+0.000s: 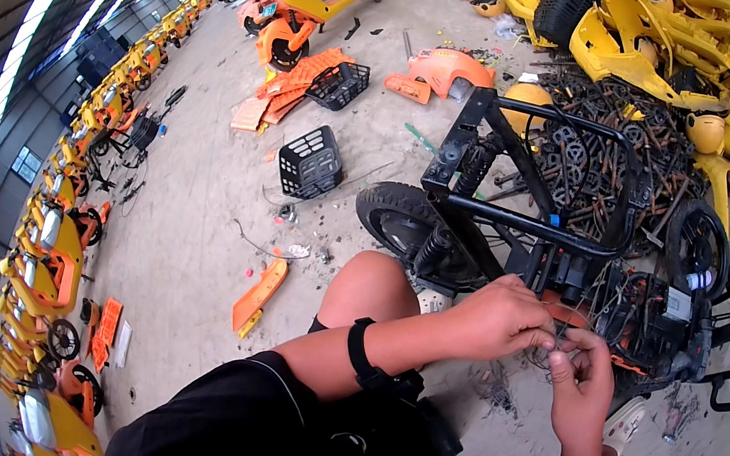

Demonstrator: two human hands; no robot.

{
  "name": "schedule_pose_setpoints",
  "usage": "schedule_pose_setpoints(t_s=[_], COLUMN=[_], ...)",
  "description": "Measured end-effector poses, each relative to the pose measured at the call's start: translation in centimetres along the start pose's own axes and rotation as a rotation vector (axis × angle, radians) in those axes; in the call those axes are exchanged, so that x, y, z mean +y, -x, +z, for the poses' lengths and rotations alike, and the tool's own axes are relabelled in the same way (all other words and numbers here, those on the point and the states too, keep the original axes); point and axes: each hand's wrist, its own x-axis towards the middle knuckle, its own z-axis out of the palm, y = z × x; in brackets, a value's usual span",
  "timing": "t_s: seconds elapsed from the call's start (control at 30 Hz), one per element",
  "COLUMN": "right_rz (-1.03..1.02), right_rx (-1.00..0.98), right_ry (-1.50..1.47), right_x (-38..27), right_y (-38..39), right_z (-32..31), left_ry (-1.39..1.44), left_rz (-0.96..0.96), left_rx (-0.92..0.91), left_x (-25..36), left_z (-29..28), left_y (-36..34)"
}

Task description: The person manipulates wires on a vehicle frame, connecting terminals and threading a wire through a connector.

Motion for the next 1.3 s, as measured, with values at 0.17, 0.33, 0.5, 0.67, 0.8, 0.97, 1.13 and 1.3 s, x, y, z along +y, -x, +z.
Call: schedule_pose_setpoints(t_s=[0.17, 0.33, 0.5, 0.67, 0.8, 0.97, 1.13, 1.3], right_rz=[-0.215, -0.341, -0.24, 0.013, 0.049, 0.086, 0.189, 0.368], right_rx=[0.011, 0.044, 0.089, 0.074, 0.08, 0.039, 0.006, -0.012], right_ry=[0.324, 0.388, 0.218, -0.02, -0.023, -0.036, -0.139, -0.327], right_x=[-1.2, -1.4, 0.1, 0.4, 0.6, 0.4, -0.3, -0.2], right_y=[0.1, 0.0, 0.2, 0.7, 0.8, 0.8, 0.6, 0.5], right_z=[-0.4, -0.4, -0.2, 0.1, 0.0, -0.2, -0.2, -0.2], left_ry=[0.181, 0.361, 0.366, 0.072, -0.085, -0.107, -0.063, -0.137], left_rz=[-0.047, -0.126, -0.071, 0.06, 0.135, 0.171, 0.159, 0.207], left_rx=[-0.043, -0.101, -0.07, 0.049, 0.076, 0.099, 0.081, 0.096], left_x=[0.1, 0.4, 0.9, 0.9, 0.9, 1.0, 1.1, 1.6], left_z=[-0.1, -0.1, -0.1, 0.6, 0.9, 0.8, 0.6, 0.3], left_y=[-0.3, -0.4, -0.5, 0.0, 0.0, -0.2, 0.0, -0.1])
